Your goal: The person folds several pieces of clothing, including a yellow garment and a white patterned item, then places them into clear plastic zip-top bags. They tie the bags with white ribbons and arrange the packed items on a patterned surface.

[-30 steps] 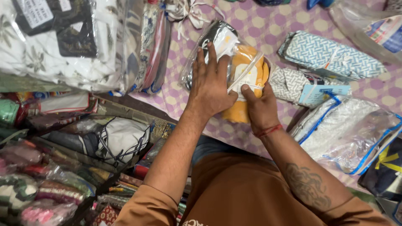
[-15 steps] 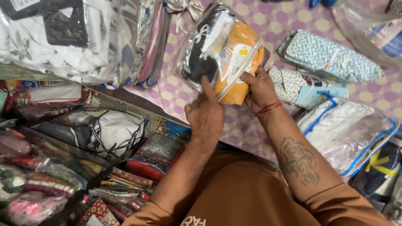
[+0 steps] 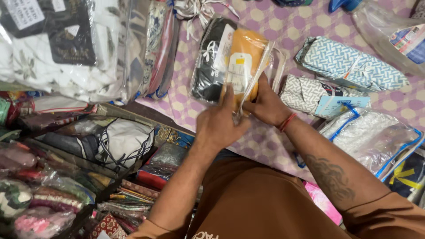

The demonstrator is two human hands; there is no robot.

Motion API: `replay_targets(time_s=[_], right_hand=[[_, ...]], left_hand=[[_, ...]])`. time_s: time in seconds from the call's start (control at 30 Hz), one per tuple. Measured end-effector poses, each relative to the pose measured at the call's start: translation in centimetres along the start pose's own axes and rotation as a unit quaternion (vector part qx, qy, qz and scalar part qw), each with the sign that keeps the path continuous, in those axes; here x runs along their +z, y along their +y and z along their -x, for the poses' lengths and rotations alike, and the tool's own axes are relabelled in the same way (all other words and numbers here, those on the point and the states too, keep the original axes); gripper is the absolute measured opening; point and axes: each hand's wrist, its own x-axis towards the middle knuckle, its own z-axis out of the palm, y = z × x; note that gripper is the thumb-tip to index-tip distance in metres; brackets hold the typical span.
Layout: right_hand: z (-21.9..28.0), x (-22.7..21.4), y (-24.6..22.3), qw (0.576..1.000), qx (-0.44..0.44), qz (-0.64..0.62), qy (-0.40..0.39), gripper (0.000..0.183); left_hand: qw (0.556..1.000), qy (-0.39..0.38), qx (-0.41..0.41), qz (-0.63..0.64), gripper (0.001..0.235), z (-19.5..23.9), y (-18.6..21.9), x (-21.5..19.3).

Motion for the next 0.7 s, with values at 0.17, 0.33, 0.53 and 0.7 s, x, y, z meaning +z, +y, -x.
replay_targets(time_s=[0.17, 0.33, 0.53, 0.7], right_hand=[[-1.2, 0.0, -1.0, 0.982, 0.109, -0.134, 0.083, 0.09], [-1.1, -0.1, 0.5, 0.991, 0.054, -0.053, 0.107, 0.079], [1.5, 0.7, 2.3, 0.937, 0.022, -0.299, 0.178, 0.064], [1.8, 0.5, 1.5, 0.972, 0.035, -0.176, 0.151, 0.072]], left_hand=[[0.925, 0.339, 0.063, -0.161, 0.058, -5.8, -0.6, -1.9], [0.973, 0.154, -0.161, -0.065, 0.084, -11.3, -4.4, -2.1], [0.931, 0.032, -0.17, 0.322, 0.06, -11.3, -7.7, -2.8], [0.964, -0.038, -0.194, 0.18, 0.064, -11.9, -5.4, -3.0]])
